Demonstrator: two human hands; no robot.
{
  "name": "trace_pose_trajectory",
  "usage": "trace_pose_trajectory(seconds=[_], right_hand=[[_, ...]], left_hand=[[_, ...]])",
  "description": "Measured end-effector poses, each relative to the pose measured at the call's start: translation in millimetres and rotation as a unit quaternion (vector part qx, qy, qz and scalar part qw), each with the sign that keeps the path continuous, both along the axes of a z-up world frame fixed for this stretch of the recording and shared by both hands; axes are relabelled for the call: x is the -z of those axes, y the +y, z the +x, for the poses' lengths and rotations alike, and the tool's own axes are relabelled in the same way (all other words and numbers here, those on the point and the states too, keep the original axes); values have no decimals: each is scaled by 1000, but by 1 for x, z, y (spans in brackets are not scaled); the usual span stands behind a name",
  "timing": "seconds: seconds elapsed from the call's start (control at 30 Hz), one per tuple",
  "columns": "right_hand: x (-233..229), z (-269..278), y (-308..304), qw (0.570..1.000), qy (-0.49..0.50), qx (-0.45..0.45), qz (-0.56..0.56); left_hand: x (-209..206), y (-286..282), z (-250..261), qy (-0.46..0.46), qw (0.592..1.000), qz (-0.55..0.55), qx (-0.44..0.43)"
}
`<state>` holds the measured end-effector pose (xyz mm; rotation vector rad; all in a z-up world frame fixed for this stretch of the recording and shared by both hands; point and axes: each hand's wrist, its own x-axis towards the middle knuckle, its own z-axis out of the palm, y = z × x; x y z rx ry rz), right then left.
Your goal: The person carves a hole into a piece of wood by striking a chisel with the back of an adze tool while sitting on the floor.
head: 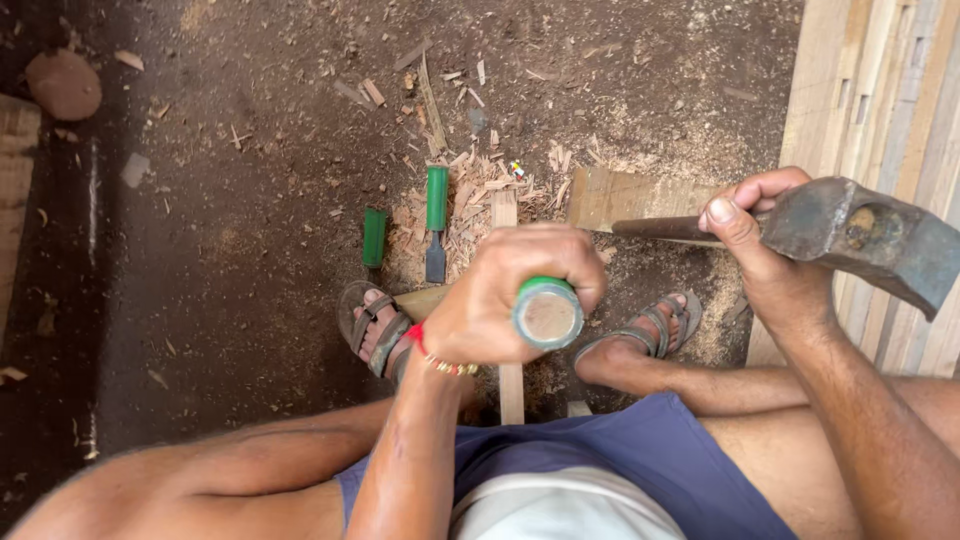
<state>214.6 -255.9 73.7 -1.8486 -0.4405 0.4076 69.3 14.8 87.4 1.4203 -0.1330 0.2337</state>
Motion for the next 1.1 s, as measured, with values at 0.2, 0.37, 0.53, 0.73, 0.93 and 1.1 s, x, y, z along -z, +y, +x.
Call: trace_pose_trajectory(seconds=[0.2, 0.37, 0.53, 0.73, 0.93, 1.1], right_hand=[[1, 2, 3, 1000, -2, -11, -25], [4, 3, 6, 996, -35, -31, -71], [6, 2, 12, 991, -54, -58, -108], [6, -1, 14, 977, -92, -98, -165], [6, -4, 18, 971, -94, -106, -193], [3, -9, 24, 970, -116, -122, -173]], left_hand=[[-31, 18, 1, 17, 977, -107, -181], [7, 22, 10, 81, 948, -165, -259], [27, 10, 10, 111, 932, -236, -251], [50, -5, -18, 134, 938, -216, -235], [72, -4, -38, 98, 936, -245, -233], [72, -3, -46, 102, 929, -266, -234]])
